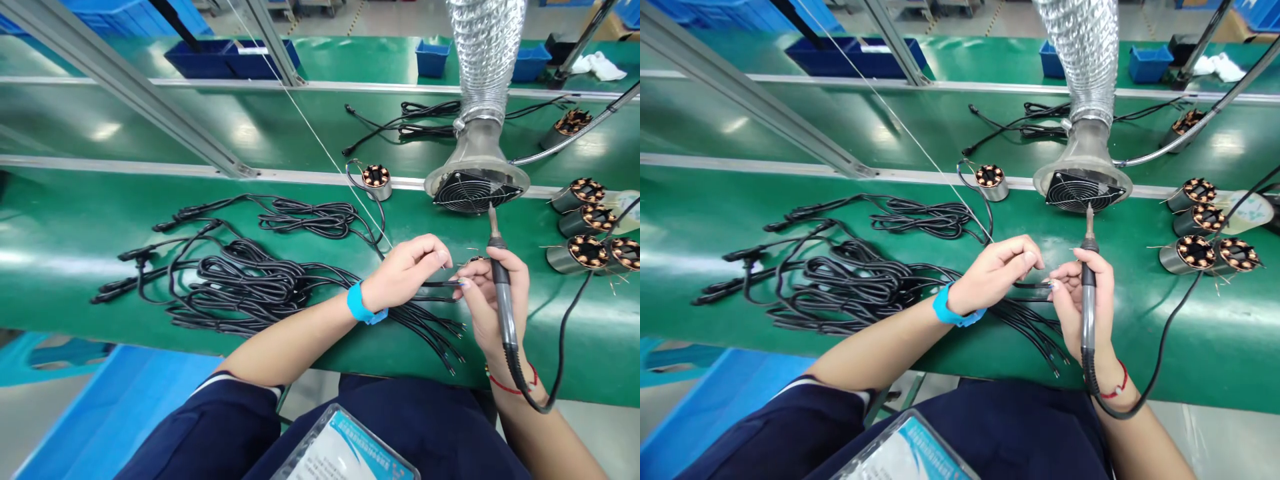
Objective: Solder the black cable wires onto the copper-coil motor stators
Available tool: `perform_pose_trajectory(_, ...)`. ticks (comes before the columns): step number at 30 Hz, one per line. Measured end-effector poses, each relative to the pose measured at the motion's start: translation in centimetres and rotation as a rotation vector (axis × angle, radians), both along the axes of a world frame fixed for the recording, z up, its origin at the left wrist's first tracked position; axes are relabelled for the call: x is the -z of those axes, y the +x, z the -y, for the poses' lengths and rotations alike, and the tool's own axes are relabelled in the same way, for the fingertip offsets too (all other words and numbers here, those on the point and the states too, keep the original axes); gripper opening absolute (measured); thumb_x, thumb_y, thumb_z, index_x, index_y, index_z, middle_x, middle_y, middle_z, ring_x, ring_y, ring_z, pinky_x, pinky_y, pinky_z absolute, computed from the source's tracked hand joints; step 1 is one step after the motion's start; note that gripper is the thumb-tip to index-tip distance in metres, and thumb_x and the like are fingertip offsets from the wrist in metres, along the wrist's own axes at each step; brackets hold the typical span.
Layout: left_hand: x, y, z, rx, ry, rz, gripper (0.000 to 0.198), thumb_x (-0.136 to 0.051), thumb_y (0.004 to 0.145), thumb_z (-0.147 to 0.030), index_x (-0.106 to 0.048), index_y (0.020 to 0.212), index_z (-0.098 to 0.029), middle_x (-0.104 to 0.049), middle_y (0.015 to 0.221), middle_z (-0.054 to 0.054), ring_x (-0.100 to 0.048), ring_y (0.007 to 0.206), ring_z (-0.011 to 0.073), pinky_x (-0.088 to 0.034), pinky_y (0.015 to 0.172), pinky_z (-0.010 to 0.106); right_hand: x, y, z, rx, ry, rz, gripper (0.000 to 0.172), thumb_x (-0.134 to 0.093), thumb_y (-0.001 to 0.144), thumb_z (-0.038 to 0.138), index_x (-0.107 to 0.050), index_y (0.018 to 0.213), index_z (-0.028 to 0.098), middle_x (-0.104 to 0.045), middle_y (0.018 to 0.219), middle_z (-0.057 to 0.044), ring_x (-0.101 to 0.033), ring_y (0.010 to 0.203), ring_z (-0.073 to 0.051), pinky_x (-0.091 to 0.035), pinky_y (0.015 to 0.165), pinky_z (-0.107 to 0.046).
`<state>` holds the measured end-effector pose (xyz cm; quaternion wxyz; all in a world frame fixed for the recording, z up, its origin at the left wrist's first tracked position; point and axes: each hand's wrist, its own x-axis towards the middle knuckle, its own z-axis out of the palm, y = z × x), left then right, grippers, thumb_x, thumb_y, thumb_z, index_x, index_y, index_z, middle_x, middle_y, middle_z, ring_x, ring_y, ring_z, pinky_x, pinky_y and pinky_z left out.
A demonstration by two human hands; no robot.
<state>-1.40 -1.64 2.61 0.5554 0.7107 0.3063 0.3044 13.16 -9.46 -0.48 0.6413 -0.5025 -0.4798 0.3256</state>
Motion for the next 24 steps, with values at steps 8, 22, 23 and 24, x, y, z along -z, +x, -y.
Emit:
perform_pose_trajectory(8, -0.9, 1.0, 0.2, 0.124, 0.444, -0.698, 0.042, -0.029, 0.102, -0.031, -0.066, 0.092, -0.014, -0.069, 0.089, 0.007, -0.062, 0.080, 0.0172, -0.042, 0.069, 0.026, 0.8, 0.3, 0.6, 0.037, 0.071, 0.247, 0.051, -0.064, 0.083, 0.017, -0.042, 0.127, 0.030, -0.062, 0.097, 0.000, -0.066, 0.079, -0.012, -0.059, 0.070, -0.027)
perform_pose_trajectory(22, -3.0, 1.0, -0.2, 0.359, 0.777, -1.036, 0.023, -0.047, 0.093, -0.018, -0.068, 0.086, -0.013, -0.067, 0.066, 0.008, -0.064, 0.064, 0.0201, -0.033, 0.052, 0.026, 0.2, 0.4, 0.4, -0.007, 0.142, 0.412, 0.051, -0.057, 0.086, 0.013, -0.041, 0.131, 0.031, -0.062, 0.093, 0.001, -0.065, 0.079, -0.011, -0.059, 0.070, -0.027)
perform_pose_trajectory(23, -2.9, 0.9, -0.5, 0.373, 0.767, -0.991, 0.023, -0.046, 0.094, -0.017, -0.068, 0.087, -0.013, -0.068, 0.069, 0.009, -0.064, 0.068, 0.0197, -0.037, 0.056, 0.026, 0.2, 0.5, 0.4, -0.015, 0.146, 0.417, 0.050, -0.057, 0.087, 0.013, -0.041, 0.130, 0.030, -0.061, 0.091, 0.001, -0.065, 0.079, -0.012, -0.059, 0.070, -0.028)
perform_pose_trajectory(24, -2.8, 0.8, -0.8, 0.388, 0.746, -0.914, 0.022, -0.047, 0.094, -0.017, -0.067, 0.087, -0.014, -0.069, 0.074, 0.009, -0.063, 0.073, 0.0192, -0.041, 0.062, 0.027, 0.2, 0.5, 0.5, -0.020, 0.146, 0.418, 0.049, -0.056, 0.087, 0.013, -0.041, 0.130, 0.030, -0.061, 0.090, 0.001, -0.064, 0.078, -0.012, -0.059, 0.071, -0.029)
